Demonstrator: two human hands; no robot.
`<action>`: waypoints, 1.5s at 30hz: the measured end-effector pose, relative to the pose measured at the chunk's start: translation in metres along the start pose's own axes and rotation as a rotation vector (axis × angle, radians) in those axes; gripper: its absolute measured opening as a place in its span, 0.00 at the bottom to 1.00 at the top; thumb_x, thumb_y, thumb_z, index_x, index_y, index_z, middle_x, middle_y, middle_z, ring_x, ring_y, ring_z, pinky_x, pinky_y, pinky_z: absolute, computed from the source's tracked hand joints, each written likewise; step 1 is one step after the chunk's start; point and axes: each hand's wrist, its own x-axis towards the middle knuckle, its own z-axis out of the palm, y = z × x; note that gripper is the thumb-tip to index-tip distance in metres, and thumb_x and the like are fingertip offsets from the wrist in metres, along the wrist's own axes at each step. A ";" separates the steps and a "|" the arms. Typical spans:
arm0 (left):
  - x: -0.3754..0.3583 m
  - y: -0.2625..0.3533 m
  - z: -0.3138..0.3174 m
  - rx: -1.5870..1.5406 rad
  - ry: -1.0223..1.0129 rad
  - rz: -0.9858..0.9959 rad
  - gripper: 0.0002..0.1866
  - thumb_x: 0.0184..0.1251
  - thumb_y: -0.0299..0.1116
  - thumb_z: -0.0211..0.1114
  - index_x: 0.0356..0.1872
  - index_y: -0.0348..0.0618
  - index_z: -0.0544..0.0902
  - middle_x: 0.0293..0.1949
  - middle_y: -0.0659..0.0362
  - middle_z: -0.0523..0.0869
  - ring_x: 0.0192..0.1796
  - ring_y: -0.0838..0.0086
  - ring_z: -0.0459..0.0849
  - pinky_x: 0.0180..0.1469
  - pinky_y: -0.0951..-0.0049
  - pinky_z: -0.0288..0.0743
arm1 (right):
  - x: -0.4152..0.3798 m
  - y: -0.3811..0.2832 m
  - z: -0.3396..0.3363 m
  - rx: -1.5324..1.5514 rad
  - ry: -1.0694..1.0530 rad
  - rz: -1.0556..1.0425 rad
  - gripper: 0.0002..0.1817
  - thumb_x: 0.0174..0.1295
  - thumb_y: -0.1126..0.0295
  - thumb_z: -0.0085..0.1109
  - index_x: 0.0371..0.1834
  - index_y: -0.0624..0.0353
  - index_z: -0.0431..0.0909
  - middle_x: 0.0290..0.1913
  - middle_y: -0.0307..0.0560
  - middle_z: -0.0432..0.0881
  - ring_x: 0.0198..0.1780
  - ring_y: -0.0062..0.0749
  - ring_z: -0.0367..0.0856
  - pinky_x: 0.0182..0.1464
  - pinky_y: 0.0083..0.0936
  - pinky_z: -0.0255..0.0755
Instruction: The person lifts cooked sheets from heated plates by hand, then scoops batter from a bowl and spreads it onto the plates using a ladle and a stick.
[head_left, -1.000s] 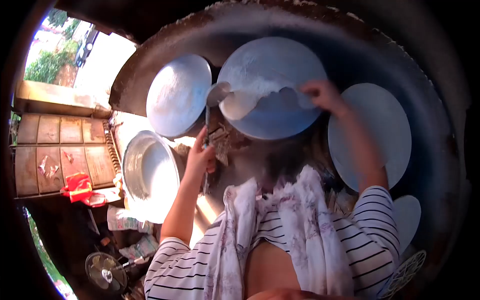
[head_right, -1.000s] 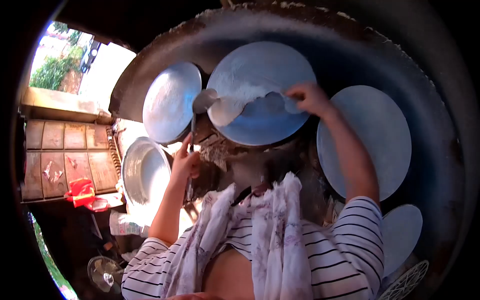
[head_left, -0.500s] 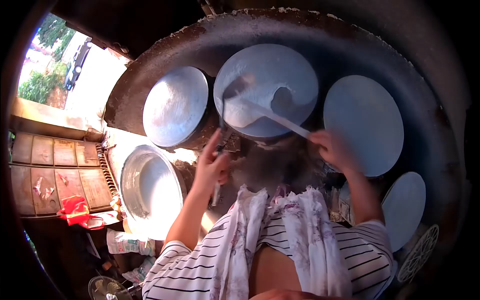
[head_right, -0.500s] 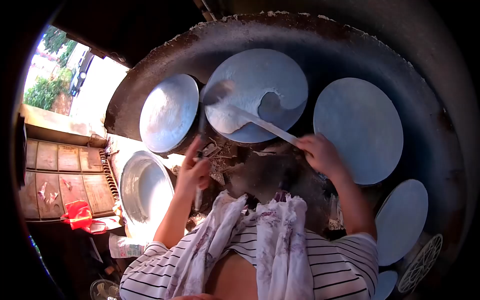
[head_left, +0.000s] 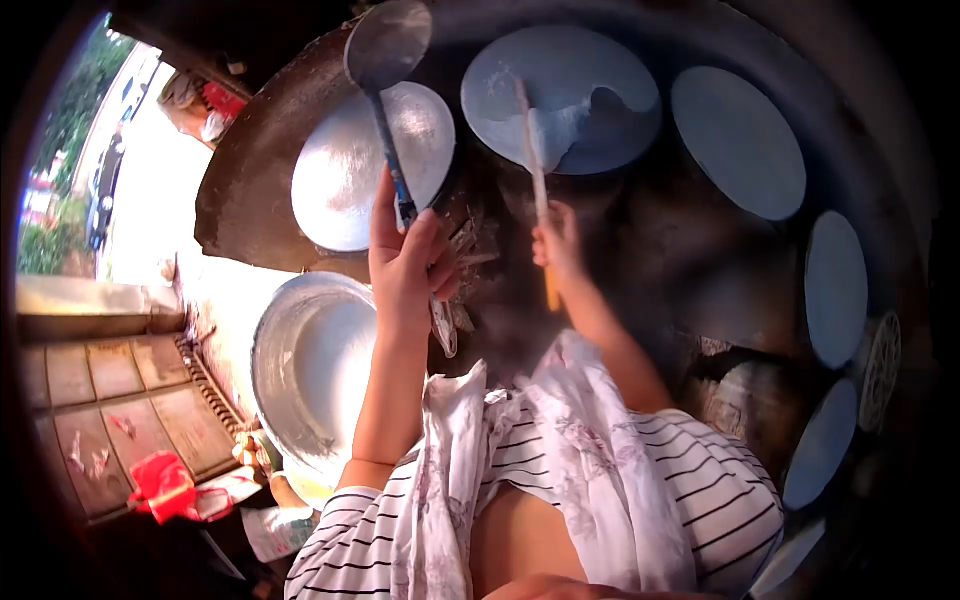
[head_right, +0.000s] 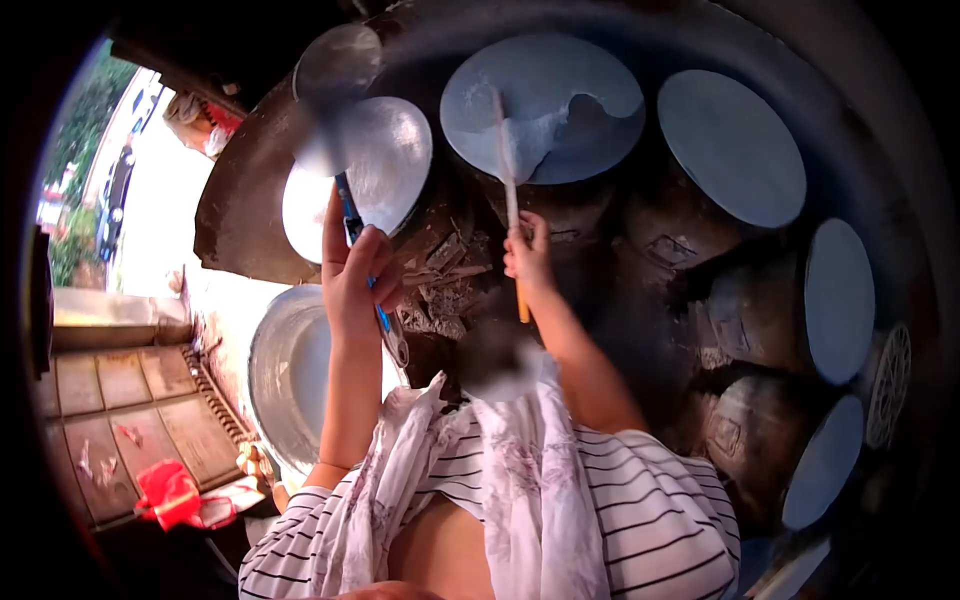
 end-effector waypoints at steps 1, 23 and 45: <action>0.000 0.001 -0.005 -0.015 -0.025 0.019 0.32 0.70 0.26 0.50 0.72 0.64 0.54 0.20 0.69 0.63 0.13 0.88 0.58 0.12 0.85 0.52 | -0.006 -0.010 -0.006 -0.010 0.059 -0.012 0.14 0.69 0.67 0.51 0.55 0.42 0.63 0.25 0.37 0.68 0.15 0.16 0.58 0.14 0.15 0.53; 0.028 -0.036 0.041 0.040 -0.090 -0.020 0.31 0.70 0.28 0.53 0.72 0.64 0.55 0.19 0.69 0.63 0.13 0.87 0.57 0.12 0.85 0.52 | 0.041 -0.147 -0.116 -0.135 0.110 0.003 0.19 0.70 0.63 0.51 0.63 0.44 0.68 0.27 0.37 0.70 0.17 0.15 0.59 0.16 0.13 0.55; 0.110 -0.076 0.170 0.121 -0.133 -0.179 0.29 0.71 0.29 0.52 0.71 0.58 0.58 0.21 0.69 0.62 0.15 0.88 0.58 0.13 0.87 0.53 | 0.050 -0.198 -0.180 -1.023 0.100 -0.389 0.16 0.67 0.70 0.50 0.57 0.52 0.76 0.36 0.44 0.84 0.31 0.32 0.81 0.37 0.32 0.76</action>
